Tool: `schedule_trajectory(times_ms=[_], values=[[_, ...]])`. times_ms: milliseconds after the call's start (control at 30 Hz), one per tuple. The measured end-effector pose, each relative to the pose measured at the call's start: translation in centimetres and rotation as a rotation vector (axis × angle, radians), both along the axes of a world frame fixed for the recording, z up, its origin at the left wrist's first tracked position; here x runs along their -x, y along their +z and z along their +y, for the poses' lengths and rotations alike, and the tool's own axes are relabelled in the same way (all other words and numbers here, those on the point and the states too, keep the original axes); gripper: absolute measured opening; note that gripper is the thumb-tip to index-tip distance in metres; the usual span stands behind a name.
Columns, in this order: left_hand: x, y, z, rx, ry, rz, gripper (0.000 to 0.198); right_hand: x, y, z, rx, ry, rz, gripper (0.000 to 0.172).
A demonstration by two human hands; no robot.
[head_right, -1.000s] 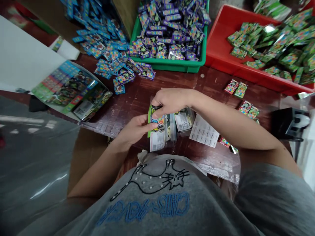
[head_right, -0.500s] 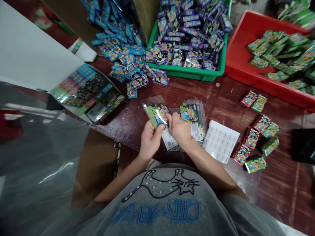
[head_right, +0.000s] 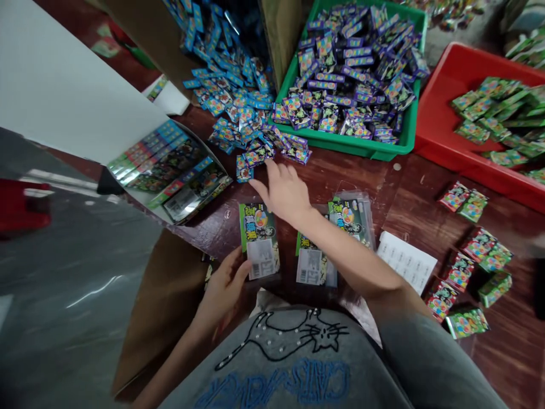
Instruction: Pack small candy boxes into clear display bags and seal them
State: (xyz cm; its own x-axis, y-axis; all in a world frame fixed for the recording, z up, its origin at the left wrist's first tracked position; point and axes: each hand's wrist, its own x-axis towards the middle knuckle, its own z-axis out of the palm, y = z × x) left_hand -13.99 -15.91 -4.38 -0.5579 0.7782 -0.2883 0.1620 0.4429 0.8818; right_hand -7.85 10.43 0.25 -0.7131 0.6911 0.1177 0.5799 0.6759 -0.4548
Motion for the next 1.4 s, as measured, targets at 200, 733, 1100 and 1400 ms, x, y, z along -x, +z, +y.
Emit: schedule_trajectory(times_ms=[200, 733, 1100, 1400], values=[[3.2, 1.2, -0.5, -0.045, -0.343, 0.773, 0.049, 11.1, 0.2, 5.4, -0.212, 0.526, -0.413, 0.099], [12.7, 5.6, 19.3, -0.232, -0.881, 0.928, 0.061, -10.6, 2.4, 6.5, 0.642, 0.679, 0.283, 0.062], [4.6, 4.7, 23.4, -0.239, -1.159, 0.821, 0.039, -21.7, 1.0, 5.8, 0.676, 0.077, 0.219, 0.06], [-5.7, 1.3, 18.8, -0.46, -1.071, 0.828, 0.03, -24.3, 2.8, 9.3, 0.432, 0.227, -0.002, 0.052]])
